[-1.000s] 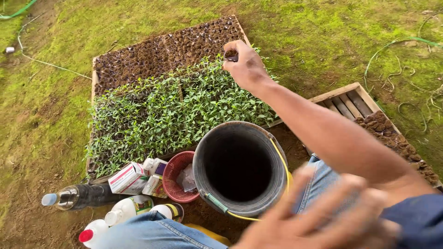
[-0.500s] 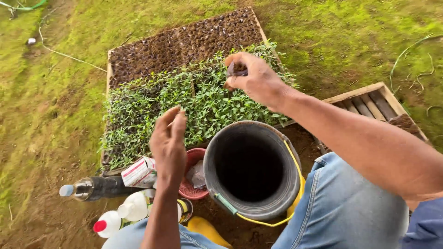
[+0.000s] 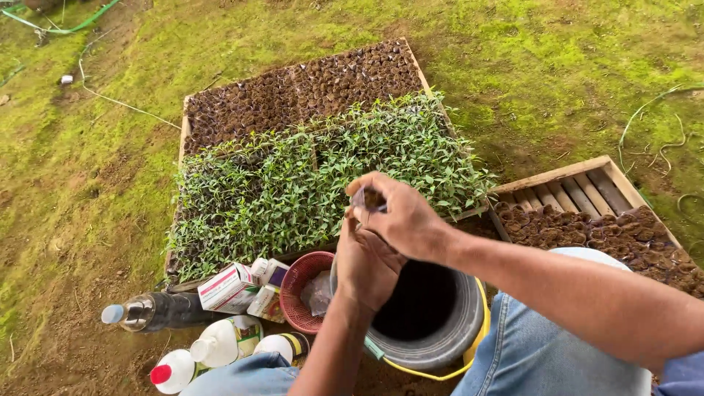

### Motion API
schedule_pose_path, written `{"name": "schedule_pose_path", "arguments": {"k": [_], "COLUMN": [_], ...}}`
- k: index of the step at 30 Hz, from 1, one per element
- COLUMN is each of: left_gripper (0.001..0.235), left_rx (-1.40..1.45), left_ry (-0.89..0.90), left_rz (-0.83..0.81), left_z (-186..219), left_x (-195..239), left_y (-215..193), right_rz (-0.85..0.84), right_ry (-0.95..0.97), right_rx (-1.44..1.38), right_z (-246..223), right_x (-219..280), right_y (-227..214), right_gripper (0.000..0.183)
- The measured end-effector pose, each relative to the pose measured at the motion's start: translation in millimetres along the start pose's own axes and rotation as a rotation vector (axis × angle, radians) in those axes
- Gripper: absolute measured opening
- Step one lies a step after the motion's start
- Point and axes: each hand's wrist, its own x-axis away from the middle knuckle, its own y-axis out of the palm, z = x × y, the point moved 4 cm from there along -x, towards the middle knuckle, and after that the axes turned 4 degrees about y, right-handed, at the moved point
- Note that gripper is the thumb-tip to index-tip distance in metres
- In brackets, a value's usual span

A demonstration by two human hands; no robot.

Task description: The person is manually creating soil blocks for seedlings by scooping soil into small plastic wrappers and placing them into a tray.

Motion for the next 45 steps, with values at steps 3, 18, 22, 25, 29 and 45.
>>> {"name": "schedule_pose_path", "arguments": {"k": [3, 18, 22, 25, 29, 45], "left_gripper": [0.068, 0.058, 0.049, 0.046, 0.066, 0.057], "left_rx": [0.102, 0.212, 0.165, 0.133, -0.014, -0.031], "left_ry": [0.067, 0.240, 0.255, 0.235, 0.202, 0.227], "left_rz": [0.080, 0.254, 0.395, 0.456, 0.266, 0.340], "left_z": [-9.2, 9.8, 24.5, 25.9, 21.0, 28.8], "left_x": [-18.2, -20.4, -11.7, -14.5, -24.2, -10.7], "left_y": [-26.8, -8.0, -0.1, -7.4, -19.3, -11.1], "right_rz": [0.028, 0.050, -0.037, -0.047, 0.059, 0.029], "right_ry": [-0.082, -0.054, -0.045, -0.123, -0.649, -0.896], "right_rx": [0.184, 0.509, 0.439, 0.389, 0.423, 0.677], "right_z": [7.5, 76.2, 75.9, 47.3, 33.6, 28.1], "right_x": [0.4, -28.9, -34.2, -34.2, -26.8, -13.3], "right_y": [8.8, 24.1, 18.6, 8.9, -5.7, 10.2], "right_gripper": [0.025, 0.026, 0.046, 0.055, 0.044, 0.043]}}
